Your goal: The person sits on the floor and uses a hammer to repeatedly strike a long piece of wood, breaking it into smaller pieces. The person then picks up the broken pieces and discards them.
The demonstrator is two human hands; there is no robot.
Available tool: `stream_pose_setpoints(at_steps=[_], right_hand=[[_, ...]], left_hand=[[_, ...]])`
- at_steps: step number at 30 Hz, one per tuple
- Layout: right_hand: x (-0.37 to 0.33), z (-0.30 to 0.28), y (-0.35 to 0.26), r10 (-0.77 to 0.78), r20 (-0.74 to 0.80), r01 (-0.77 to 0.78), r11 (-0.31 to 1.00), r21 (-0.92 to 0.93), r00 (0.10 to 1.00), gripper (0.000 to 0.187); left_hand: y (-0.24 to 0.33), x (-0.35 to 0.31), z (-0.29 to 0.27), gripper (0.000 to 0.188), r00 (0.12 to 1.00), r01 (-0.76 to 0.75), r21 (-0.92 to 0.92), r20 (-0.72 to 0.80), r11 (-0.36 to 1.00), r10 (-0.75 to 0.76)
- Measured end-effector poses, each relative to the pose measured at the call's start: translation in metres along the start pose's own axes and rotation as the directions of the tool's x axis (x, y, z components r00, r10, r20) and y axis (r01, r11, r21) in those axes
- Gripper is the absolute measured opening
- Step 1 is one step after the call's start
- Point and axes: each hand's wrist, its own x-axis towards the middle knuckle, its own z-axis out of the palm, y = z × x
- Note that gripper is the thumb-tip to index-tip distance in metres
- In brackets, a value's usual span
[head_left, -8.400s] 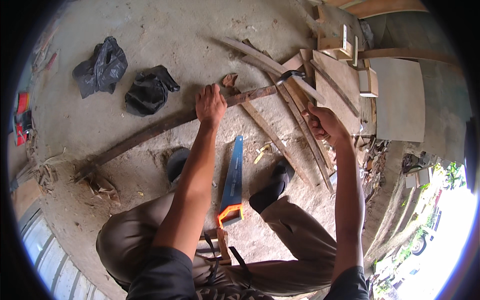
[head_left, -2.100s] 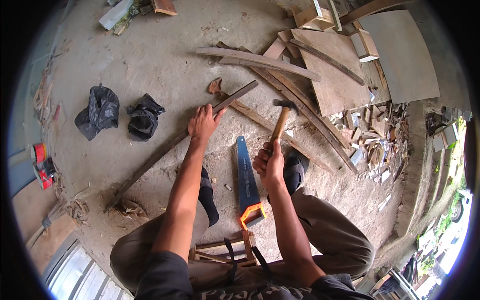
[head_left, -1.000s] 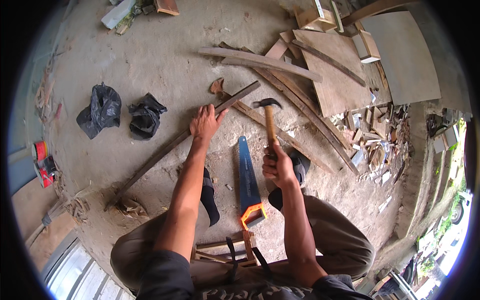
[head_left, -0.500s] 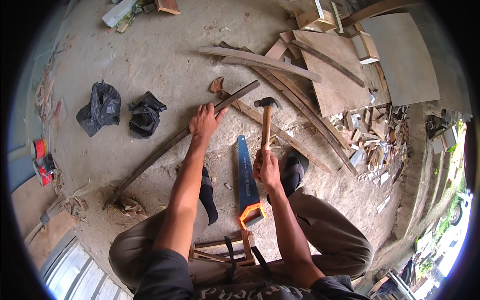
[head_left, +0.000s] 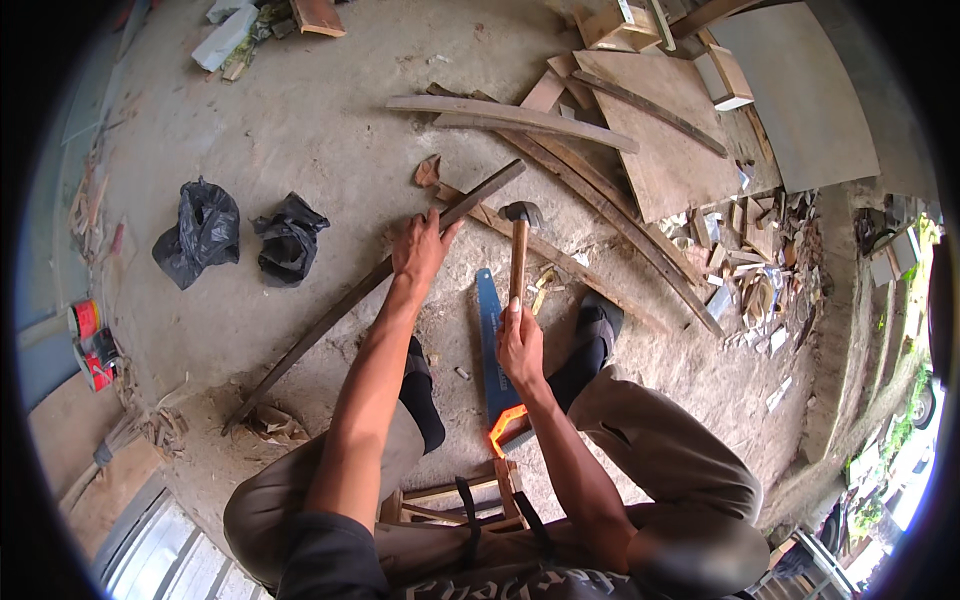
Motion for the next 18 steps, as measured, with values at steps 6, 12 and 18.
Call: stream_pose_setpoints(at_steps=[6, 12, 18], right_hand=[[0.004, -0.002, 0.004, 0.006, -0.011, -0.007, 0.996, -0.087, 1.0, 0.044], [0.004, -0.006, 0.007, -0.006, -0.008, 0.005, 0.982, -0.189, 1.0, 0.046], [0.029, -0.014, -0.013, -0.296, -0.152, 0.183, 0.843, -0.505, 0.943, 0.037]], left_hand=[[-0.01, 0.003, 0.002, 0.068, 0.998, -0.006, -0.003, 0.066, 1.0, 0.006], [-0.019, 0.013, 0.003, 0.068, 0.999, -0.011, -0.007, 0.051, 1.0, 0.012], [-0.042, 0.032, -0.019, 0.066, 0.999, -0.046, 0.006, 0.023, 0.999, 0.046]])
